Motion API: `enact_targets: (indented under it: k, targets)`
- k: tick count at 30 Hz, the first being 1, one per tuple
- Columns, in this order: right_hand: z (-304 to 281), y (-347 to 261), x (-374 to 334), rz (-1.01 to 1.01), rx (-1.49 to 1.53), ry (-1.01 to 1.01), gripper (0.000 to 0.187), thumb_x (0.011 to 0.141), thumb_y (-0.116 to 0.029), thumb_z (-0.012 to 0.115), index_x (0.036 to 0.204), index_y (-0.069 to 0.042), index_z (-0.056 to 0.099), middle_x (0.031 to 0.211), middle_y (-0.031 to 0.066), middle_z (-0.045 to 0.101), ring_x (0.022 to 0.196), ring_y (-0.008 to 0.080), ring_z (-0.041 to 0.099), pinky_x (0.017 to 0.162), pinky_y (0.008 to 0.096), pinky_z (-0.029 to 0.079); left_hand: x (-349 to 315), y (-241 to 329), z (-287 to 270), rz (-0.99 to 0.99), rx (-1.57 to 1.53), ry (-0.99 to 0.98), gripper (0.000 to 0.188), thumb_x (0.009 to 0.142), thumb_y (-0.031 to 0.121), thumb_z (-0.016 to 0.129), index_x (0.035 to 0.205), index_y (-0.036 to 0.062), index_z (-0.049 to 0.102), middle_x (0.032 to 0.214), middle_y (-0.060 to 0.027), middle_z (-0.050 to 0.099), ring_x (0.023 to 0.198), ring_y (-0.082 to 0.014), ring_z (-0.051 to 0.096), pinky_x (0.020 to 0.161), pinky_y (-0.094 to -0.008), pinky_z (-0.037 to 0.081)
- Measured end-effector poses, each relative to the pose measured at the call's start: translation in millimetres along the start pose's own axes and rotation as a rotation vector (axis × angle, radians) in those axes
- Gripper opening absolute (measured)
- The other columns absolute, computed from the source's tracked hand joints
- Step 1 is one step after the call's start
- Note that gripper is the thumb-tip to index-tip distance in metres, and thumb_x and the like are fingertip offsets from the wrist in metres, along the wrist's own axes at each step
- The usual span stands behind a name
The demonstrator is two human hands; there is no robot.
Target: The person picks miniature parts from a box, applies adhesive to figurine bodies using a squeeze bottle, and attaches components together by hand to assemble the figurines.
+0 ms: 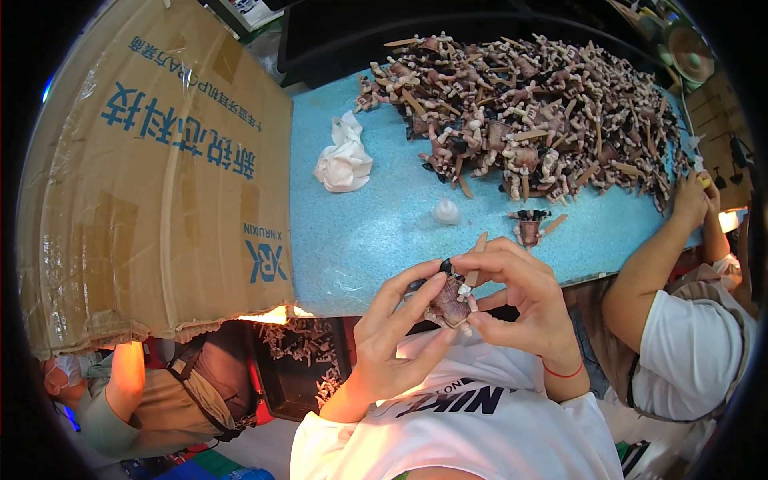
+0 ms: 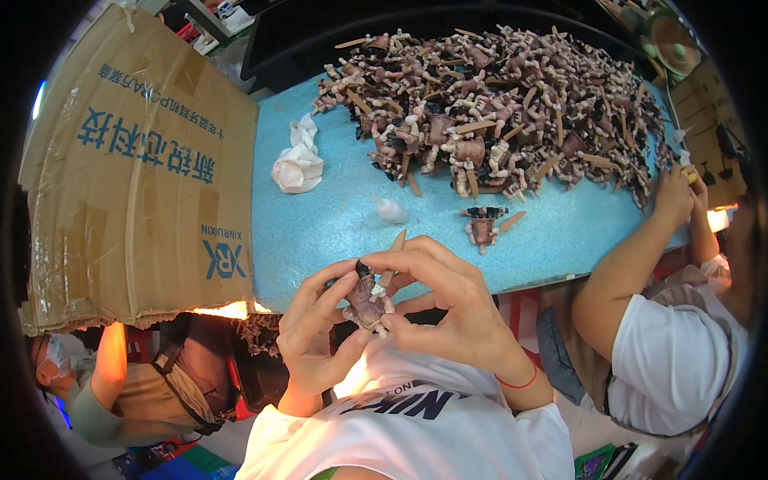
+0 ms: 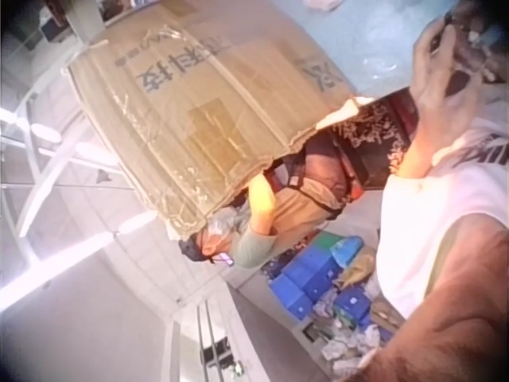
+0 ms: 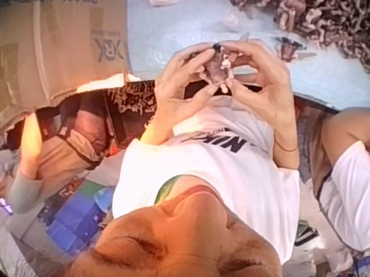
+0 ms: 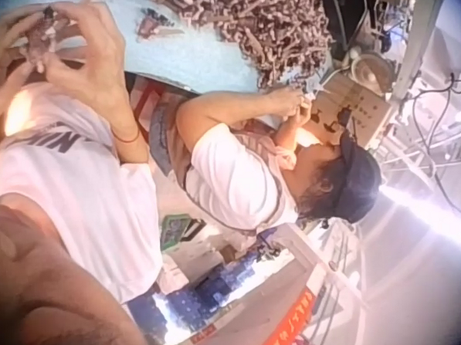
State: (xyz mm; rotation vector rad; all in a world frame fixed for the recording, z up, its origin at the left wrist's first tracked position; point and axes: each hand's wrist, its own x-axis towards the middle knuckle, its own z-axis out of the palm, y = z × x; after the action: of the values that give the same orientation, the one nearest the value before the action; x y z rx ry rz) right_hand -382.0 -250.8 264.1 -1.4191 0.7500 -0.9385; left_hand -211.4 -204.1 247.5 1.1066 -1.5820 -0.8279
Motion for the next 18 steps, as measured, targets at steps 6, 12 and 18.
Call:
enact_targets:
  k: [6,12,18]
  targets:
    - [-1.8,-3.2,0.0,-0.021,-0.054,-0.030,0.050,0.065,0.008,0.058,0.114,-0.002,0.053,0.096,0.0085,0.048,0.086,0.0152,0.058,0.070,0.0266,0.056,0.3,4.3,2.8,-0.032,-0.103,0.012,0.055,0.068,-0.004,0.066,0.119,-0.0041,0.048,0.118,-0.0203,0.046,0.102,-0.0275,0.054,0.085,-0.0331,0.049]
    - [3.2,-4.3,-4.7,0.024,-0.038,0.073,0.048,0.066,0.008,0.063,0.112,-0.001,0.054,0.105,0.0115,0.050,0.084,0.0150,0.059,0.065,0.0246,0.056,-5.4,-13.2,12.4,-0.329,-0.551,0.143,0.053,0.080,0.015,0.058,0.122,-0.0106,0.039,0.117,-0.0218,0.046,0.107,-0.0329,0.051,0.080,-0.0396,0.052]
    - [-4.0,5.8,-18.4,-0.320,-0.489,0.302,0.052,0.061,0.001,0.073,0.110,-0.003,0.056,0.112,0.0153,0.049,0.088,0.0216,0.055,0.062,0.0256,0.049,-3.8,-18.7,8.3,-0.604,-1.397,-0.020,0.050,0.089,0.023,0.039,0.126,-0.0093,0.032,0.118,-0.0223,0.048,0.111,-0.0352,0.048,0.091,-0.0408,0.044]
